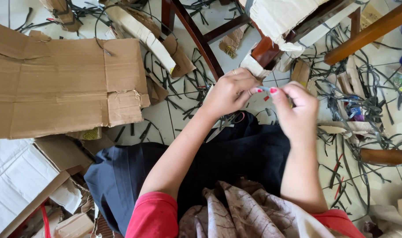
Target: Wrapping a wooden chair leg with protective cardboard and securing it with plastic ties
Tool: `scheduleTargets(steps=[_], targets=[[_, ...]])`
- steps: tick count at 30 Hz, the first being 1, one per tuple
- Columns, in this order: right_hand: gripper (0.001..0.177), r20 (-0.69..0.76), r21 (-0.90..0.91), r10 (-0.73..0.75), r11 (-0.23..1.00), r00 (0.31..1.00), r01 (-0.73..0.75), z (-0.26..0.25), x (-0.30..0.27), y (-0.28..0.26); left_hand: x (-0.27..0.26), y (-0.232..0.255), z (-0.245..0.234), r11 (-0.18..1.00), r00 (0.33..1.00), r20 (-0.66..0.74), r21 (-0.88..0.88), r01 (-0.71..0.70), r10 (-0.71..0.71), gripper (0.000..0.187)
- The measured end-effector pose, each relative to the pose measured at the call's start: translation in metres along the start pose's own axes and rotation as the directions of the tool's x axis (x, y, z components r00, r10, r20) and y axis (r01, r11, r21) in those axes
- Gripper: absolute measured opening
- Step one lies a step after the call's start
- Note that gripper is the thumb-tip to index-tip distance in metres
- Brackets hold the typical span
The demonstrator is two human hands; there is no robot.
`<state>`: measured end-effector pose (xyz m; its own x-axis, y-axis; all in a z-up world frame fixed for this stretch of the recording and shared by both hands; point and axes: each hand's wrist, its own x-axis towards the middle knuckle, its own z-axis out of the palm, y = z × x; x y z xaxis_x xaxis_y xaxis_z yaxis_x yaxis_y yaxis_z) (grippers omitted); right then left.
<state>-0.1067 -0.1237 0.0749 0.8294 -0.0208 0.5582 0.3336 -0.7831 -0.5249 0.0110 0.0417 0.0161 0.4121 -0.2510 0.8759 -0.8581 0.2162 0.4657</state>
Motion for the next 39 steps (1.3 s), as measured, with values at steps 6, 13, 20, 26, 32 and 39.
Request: scheduleTargets(steps=[6, 13, 20, 26, 32, 39], targets=[[0.027, 0.237, -0.804, 0.661, 0.545, 0.712, -0.239, -0.046, -0.022, 0.022, 0.009, 0.011, -0.003, 0.991, 0.993, -0.017, -0.069, 0.113, -0.114, 0.031], [0.031, -0.016, -0.075, -0.174, 0.982, 0.985, 0.172, 0.009, 0.008, -0.033, 0.004, 0.004, 0.003, 0.983, 0.987, -0.013, -0.086, 0.160, -0.162, 0.032], [0.012, -0.171, -0.007, -0.193, 0.981, 0.966, 0.194, 0.029, 0.014, -0.004, 0.009, 0.014, -0.005, 0.982, 0.982, -0.042, -0.020, 0.186, -0.187, 0.022], [0.037, -0.019, 0.324, 0.230, 0.922, 0.973, -0.211, 0.064, -0.017, 0.037, 0.003, -0.002, 0.006, 0.965, 0.968, -0.055, -0.119, 0.235, -0.243, 0.012], [0.053, -0.121, 0.403, 0.263, 0.894, 0.957, -0.195, 0.110, -0.050, 0.036, 0.005, 0.005, 0.001, 0.957, 0.966, -0.014, -0.140, 0.253, -0.257, 0.012], [0.012, -0.290, 0.382, 0.392, 0.884, 0.873, -0.271, 0.114, -0.040, 0.055, 0.005, 0.008, 0.003, 0.923, 0.931, -0.097, -0.200, 0.329, -0.353, 0.011]])
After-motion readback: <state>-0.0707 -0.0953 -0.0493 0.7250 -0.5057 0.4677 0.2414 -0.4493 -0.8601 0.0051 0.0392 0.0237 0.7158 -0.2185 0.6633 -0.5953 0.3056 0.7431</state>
